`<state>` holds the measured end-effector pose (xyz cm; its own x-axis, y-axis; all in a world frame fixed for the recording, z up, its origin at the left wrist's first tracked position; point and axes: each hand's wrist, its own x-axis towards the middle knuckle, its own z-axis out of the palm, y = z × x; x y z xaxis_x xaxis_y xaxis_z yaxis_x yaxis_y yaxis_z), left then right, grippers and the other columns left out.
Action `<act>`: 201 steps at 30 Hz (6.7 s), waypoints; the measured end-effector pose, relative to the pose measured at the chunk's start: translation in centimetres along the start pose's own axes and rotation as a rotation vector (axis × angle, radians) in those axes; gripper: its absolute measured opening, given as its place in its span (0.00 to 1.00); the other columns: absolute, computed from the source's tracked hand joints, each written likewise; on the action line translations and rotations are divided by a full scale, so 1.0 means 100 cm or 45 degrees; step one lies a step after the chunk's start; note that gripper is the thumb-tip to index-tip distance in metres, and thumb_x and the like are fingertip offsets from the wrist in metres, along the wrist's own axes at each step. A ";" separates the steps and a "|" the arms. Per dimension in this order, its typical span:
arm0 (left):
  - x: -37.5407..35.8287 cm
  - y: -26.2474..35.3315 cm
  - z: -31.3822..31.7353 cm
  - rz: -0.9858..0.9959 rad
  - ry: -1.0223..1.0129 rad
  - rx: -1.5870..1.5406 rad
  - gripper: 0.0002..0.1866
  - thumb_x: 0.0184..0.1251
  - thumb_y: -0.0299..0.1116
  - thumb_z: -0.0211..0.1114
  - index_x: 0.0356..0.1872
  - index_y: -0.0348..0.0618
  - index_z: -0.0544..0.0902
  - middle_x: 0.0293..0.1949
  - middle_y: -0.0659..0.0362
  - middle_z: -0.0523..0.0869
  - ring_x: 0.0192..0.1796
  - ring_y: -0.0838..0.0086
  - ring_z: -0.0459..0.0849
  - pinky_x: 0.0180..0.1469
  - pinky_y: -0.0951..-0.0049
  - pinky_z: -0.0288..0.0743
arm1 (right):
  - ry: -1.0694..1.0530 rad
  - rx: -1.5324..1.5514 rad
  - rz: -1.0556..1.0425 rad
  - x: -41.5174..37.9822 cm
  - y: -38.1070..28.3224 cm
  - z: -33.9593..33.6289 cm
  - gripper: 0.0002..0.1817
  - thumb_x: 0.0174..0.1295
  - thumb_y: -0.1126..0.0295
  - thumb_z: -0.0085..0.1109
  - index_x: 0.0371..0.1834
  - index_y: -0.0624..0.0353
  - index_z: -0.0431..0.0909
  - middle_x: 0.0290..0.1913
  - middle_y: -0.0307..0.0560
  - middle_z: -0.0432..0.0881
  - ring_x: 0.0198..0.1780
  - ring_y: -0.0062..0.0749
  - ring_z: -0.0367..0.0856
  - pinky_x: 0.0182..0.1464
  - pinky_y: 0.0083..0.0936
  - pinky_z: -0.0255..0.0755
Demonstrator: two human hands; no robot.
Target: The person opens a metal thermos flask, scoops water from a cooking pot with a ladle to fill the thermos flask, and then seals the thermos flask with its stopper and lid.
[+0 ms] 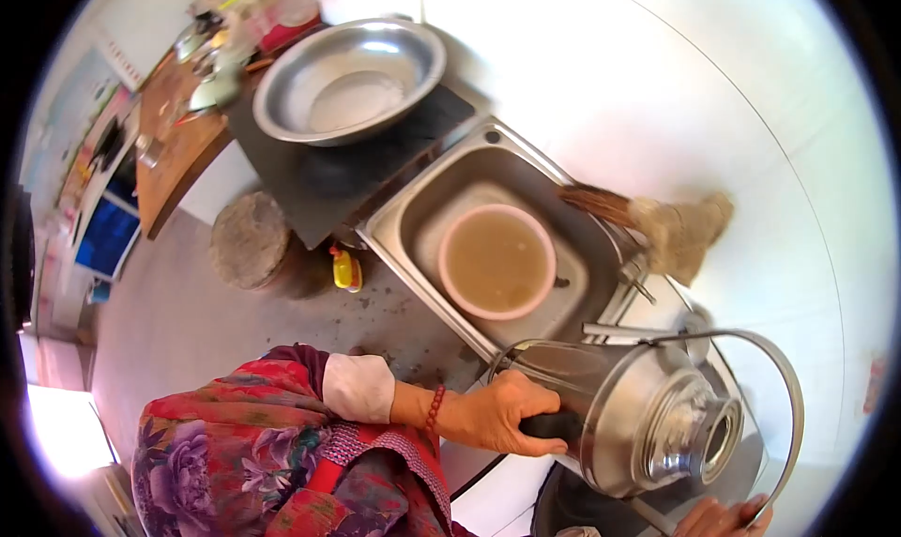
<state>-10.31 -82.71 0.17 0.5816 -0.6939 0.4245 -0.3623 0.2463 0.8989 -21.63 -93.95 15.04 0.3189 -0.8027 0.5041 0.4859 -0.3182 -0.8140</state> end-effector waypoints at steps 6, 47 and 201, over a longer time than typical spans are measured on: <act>-0.034 0.022 -0.042 -0.071 0.095 0.073 0.17 0.45 0.36 0.68 0.15 0.40 0.68 0.12 0.52 0.69 0.16 0.59 0.71 0.19 0.66 0.60 | -0.625 -0.492 -0.570 -0.016 0.004 -0.004 0.24 0.64 0.58 0.47 0.56 0.66 0.64 0.18 0.33 0.56 0.15 0.16 0.47 0.17 0.14 0.46; -0.428 0.186 -0.452 -0.162 1.598 0.578 0.14 0.48 0.34 0.67 0.18 0.34 0.73 0.13 0.50 0.72 0.16 0.61 0.71 0.20 0.66 0.62 | -1.645 0.896 0.415 -0.420 -0.110 0.510 0.15 0.63 0.67 0.43 0.42 0.72 0.69 0.13 0.27 0.53 0.12 0.07 0.45 0.15 0.09 0.41; -1.981 0.583 -2.203 -0.262 2.486 1.337 0.15 0.48 0.37 0.70 0.24 0.39 0.74 0.13 0.59 0.72 0.16 0.77 0.70 0.20 0.78 0.64 | -2.127 1.113 0.206 -2.340 -0.698 1.888 0.17 0.59 0.69 0.43 0.36 0.77 0.72 0.11 0.33 0.58 0.12 0.11 0.47 0.17 0.11 0.42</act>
<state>13.80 218.22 -7.68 0.1966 0.8384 0.5083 0.0250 -0.5225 0.8523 23.48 211.31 8.39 0.4910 0.6221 0.6099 0.4236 0.4412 -0.7911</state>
